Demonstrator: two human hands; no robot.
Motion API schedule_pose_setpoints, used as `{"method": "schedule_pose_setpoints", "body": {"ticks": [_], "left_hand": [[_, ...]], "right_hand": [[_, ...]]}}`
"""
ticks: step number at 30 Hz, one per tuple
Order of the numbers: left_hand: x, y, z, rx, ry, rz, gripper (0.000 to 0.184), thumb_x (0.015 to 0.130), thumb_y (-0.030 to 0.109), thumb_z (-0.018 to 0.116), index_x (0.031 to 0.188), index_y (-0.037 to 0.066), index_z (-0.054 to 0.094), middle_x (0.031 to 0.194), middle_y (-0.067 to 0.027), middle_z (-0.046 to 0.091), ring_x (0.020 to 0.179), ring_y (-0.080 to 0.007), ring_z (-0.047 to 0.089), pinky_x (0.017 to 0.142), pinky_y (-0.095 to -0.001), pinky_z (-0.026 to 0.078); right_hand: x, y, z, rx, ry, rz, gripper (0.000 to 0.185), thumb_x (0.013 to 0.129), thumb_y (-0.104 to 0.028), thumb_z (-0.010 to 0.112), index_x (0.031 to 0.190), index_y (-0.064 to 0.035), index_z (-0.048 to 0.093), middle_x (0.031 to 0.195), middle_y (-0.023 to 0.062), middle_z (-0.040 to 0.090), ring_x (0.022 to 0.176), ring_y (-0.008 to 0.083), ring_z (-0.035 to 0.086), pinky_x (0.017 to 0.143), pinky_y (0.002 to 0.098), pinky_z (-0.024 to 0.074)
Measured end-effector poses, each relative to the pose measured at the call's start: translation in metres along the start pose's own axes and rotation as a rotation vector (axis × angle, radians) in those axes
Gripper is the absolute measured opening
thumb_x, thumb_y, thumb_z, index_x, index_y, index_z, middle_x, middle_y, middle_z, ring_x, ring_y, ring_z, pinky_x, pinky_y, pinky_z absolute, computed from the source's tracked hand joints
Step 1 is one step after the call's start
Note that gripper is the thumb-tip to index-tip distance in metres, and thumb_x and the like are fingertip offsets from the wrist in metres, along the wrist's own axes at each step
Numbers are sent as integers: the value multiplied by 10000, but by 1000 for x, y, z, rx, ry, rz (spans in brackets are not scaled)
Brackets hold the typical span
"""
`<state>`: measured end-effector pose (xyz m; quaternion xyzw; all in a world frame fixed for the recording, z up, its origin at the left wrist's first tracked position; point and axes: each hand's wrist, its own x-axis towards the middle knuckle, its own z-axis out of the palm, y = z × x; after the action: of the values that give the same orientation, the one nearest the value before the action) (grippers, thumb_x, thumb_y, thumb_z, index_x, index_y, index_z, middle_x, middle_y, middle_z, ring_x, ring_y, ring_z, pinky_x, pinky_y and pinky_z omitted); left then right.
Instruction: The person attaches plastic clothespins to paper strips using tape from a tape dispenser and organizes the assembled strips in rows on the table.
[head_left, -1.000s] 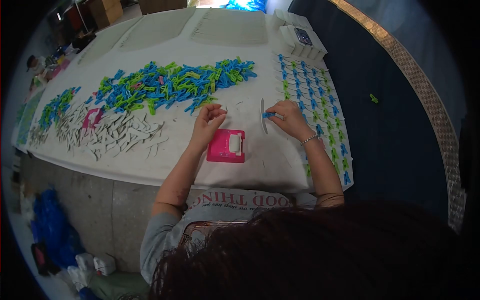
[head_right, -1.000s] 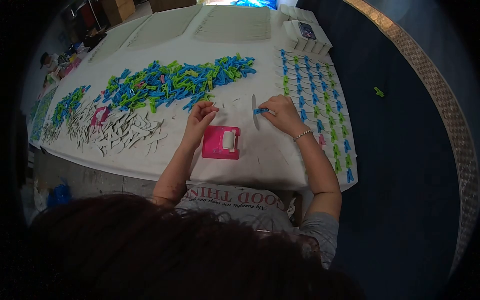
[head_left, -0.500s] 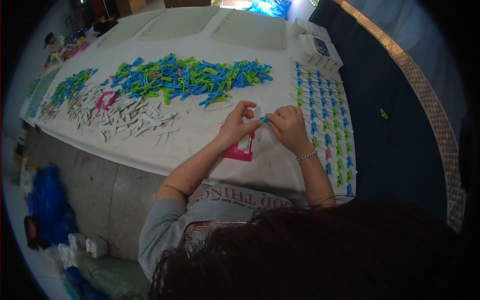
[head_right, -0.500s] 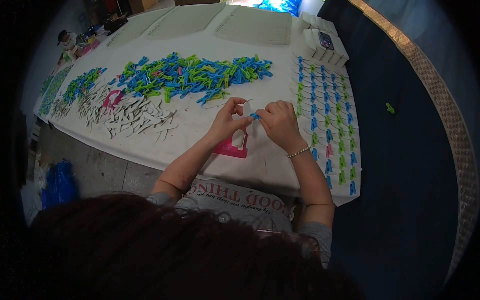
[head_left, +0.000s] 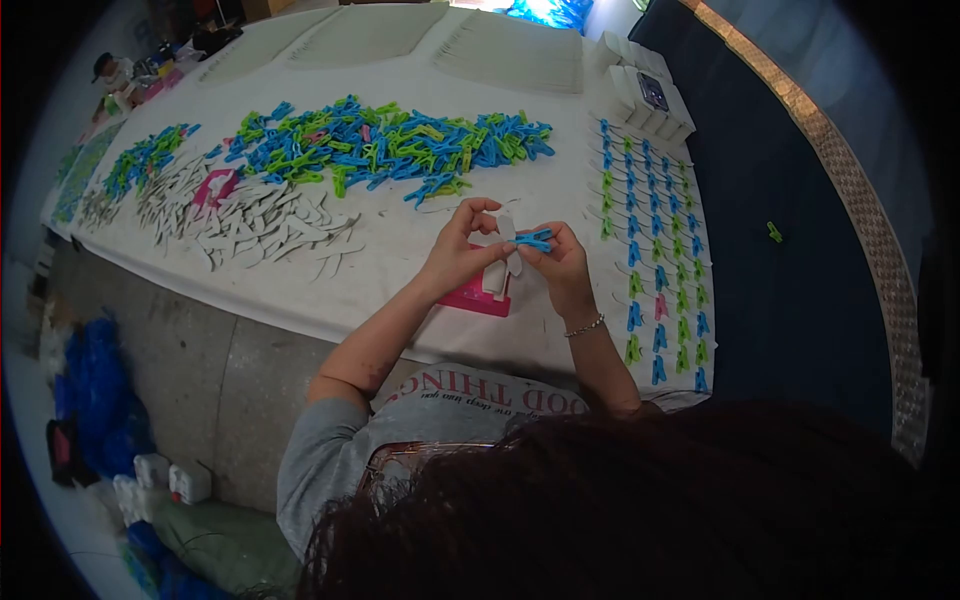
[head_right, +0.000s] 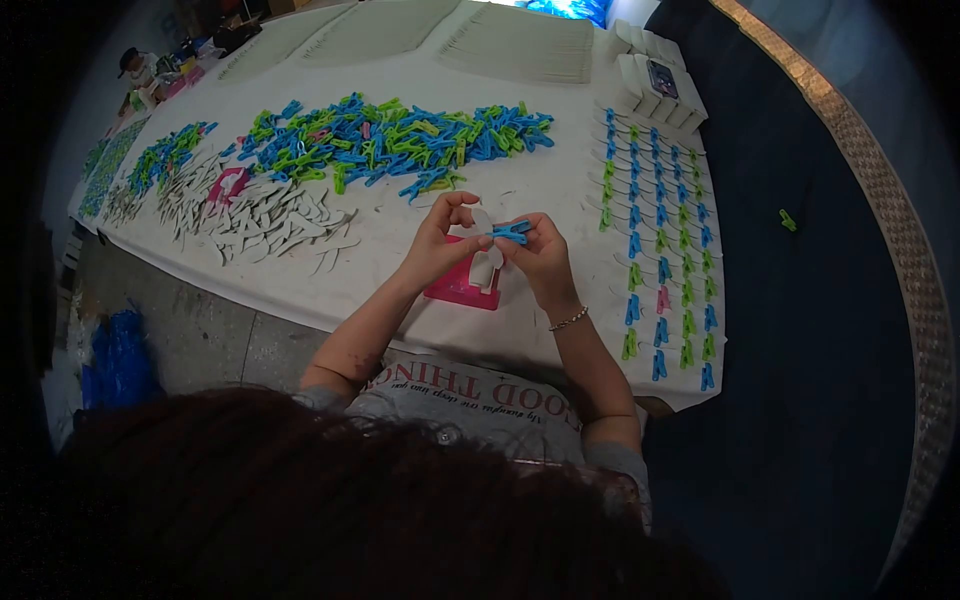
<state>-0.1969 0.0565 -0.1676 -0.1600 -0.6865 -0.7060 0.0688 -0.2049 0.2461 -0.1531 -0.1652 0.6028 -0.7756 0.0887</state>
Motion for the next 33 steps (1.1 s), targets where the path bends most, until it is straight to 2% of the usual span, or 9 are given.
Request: {"method": "schedule_pose_setpoints", "body": {"ticks": [2, 3, 5, 11, 27, 33], "left_hand": [[-2, -13, -11, 29, 107, 113, 532, 784, 122, 758, 1230, 51, 476, 976, -17, 576, 897, -115, 515, 854, -281, 439], [-3, -20, -18, 23, 118, 111, 532, 784, 122, 758, 1230, 51, 476, 976, -17, 576, 897, -115, 515, 854, -281, 439], [-7, -34, -34, 59, 270, 34, 506, 795, 134, 745, 1223, 44, 492, 1025, -38, 601, 910, -130, 525, 865, -286, 437], [-16, -66, -51, 44, 454, 22, 433, 812, 131, 727, 1183, 27, 530, 1009, -44, 602, 908, -130, 529, 854, -273, 440], [-22, -58, -52, 27, 473, 4, 413, 821, 144, 718, 1168, 14, 536, 1003, -55, 614, 909, -130, 541, 846, -269, 450], [-23, -54, -52, 21, 460, -1, 392, 830, 148, 709, 1163, 26, 541, 1005, -51, 612, 929, -131, 550, 869, -277, 448]], "right_hand": [[-2, 3, 0, -48, 34, -3, 245, 862, -30, 680, 1030, -30, 503, 1005, 58, 637, 913, 88, 598, 793, 222, 484], [-2, 5, 1, -54, 27, 5, 245, 862, -30, 680, 1030, -30, 503, 1005, 58, 637, 913, 88, 598, 793, 222, 484], [-2, 10, 1, -94, 30, -20, 257, 855, -15, 684, 1027, -31, 494, 1003, 66, 640, 916, 96, 603, 806, 229, 487], [6, 33, 3, -141, -3, -89, 303, 850, 0, 686, 1063, -27, 472, 999, 78, 643, 926, 108, 608, 823, 237, 487], [4, 52, 5, -244, -36, -169, 313, 850, -4, 695, 1068, -26, 473, 980, 65, 638, 918, 105, 591, 835, 242, 470], [6, 47, -10, -490, -79, -112, 289, 827, -60, 727, 1036, -29, 530, 971, 52, 633, 903, 117, 593, 840, 272, 475]]}}
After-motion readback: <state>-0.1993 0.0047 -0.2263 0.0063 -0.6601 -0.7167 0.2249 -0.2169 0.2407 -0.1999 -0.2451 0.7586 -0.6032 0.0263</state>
